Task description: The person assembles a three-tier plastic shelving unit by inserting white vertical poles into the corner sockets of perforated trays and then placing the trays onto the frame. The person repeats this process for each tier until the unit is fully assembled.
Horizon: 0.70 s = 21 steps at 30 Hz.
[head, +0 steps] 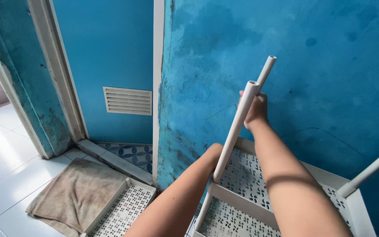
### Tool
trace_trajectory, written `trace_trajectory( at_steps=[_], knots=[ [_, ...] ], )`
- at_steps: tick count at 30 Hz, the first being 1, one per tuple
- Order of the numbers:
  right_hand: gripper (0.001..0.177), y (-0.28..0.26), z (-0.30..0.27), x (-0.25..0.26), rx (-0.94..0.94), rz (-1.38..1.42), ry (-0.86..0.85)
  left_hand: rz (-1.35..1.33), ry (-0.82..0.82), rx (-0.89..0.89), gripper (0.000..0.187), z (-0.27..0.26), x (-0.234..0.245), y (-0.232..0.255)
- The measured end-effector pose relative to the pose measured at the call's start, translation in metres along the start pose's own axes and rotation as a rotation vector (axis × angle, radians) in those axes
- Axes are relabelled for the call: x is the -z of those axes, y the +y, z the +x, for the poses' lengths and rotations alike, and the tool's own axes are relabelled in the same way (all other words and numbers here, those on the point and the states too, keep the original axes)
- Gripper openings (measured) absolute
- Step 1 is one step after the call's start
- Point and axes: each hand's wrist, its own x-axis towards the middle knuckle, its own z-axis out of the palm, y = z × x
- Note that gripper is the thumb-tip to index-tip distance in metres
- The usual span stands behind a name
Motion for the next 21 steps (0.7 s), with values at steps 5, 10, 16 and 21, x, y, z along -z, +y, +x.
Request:
trace_trajectory(
  at_steps=[5,10,16,21],
  knots=[
    [0.041,0.007,-0.01,-0.009,0.097,-0.336,0.244,0.006,-0.008,0.008,0.046,0.0,-0.003,-0.009],
    [0.033,0.007,-0.013,-0.019,0.126,-0.315,0.237,0.035,-0.001,-0.003,0.043,0.006,0.008,-0.009],
    [0.033,-0.004,-0.011,0.002,0.114,-0.155,-0.228,0.047,-0.005,0.003,0.04,0.011,0.003,-0.023],
    [0.031,-0.007,0.002,0.016,-0.133,-0.006,-0.473,0.059,-0.001,-0.008,0.037,0.02,0.001,-0.018]
  ],
)
